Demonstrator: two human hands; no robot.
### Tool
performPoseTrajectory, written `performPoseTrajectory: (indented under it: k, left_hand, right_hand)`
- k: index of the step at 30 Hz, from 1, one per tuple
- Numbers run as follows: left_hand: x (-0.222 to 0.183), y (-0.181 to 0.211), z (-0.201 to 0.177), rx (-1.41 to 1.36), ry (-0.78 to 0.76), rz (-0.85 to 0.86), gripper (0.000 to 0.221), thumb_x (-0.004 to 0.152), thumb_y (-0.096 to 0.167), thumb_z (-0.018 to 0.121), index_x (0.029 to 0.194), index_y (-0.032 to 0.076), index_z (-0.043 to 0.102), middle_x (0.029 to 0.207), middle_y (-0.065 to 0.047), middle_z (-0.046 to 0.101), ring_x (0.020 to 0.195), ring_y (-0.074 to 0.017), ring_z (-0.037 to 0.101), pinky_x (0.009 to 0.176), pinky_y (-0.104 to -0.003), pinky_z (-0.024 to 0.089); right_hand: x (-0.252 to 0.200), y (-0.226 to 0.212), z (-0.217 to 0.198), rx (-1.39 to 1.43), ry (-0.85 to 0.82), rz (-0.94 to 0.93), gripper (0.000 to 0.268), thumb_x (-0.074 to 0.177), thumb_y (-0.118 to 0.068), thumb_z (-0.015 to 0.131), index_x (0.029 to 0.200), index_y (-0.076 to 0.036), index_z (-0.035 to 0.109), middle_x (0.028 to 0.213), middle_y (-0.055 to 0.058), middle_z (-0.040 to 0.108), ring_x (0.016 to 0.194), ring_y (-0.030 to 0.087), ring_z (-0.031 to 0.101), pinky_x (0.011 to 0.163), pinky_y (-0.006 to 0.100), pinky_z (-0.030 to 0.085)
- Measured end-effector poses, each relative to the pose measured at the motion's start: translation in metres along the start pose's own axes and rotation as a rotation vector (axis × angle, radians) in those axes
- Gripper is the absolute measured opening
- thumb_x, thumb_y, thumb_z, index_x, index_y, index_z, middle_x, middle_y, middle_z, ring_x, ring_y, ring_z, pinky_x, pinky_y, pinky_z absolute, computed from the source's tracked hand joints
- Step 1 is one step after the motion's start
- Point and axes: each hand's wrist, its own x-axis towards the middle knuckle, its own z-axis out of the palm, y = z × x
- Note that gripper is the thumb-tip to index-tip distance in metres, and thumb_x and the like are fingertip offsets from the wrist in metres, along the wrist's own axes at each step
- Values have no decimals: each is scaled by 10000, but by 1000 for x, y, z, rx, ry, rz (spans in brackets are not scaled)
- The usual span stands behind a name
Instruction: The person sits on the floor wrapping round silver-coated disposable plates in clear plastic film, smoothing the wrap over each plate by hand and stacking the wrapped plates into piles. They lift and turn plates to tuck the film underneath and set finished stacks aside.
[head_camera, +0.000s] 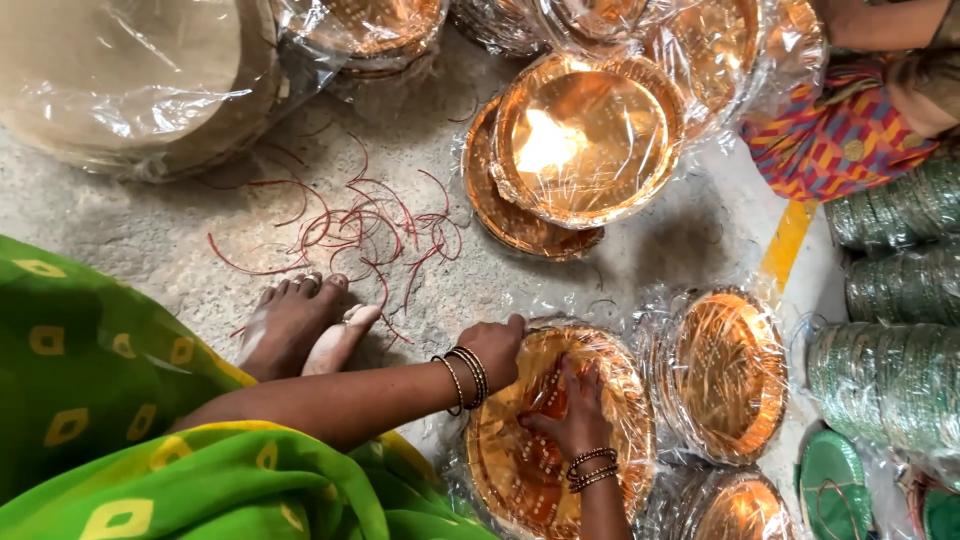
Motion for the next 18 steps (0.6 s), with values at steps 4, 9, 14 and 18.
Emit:
performPoseTrajectory:
  k: [4,9,14,18]
  left_hand:
    - [-2,-3,-9,-42,-47,-39,358,829,31,595,1177,15,514,914,-222,712,915,-406,705,799,-510,552]
    - [-5,0,-13,-38,-74,-28,415,817,5,594,1205,0,449,918,-244,697,920,-446,680,796,-532,542]
    - [4,-8,3,-5,-51,14,378,820,23,602,1178,7,482,904,-246,697,918,-448,680,800,-534,540]
    - [10,-5,2,56,-62,4,413,818,40,605,1211,3,485,894,-248,702,893,-432,697,797,-521,556]
  right_hand:
    - [-8,7,-11,-42,-5,32,1346,535,-604,951,1602,-409,154,1707,130,26,1586,301,137,1162,454,417]
    - [-10,86,4,-1,-10,-164,1526,357,-503,1015,1578,-303,122,1689,132,63,1573,300,84,1263,424,253]
    - [-20,90,12,-112,-191,-34,1671,360,-568,1050,1596,-336,-50,1687,155,-145,1579,324,-93,1263,454,174]
    - [-21,67,5,-182,-256,33,1683,374,-623,1020,1612,-342,-85,1714,135,-182,1596,328,-106,1243,547,202]
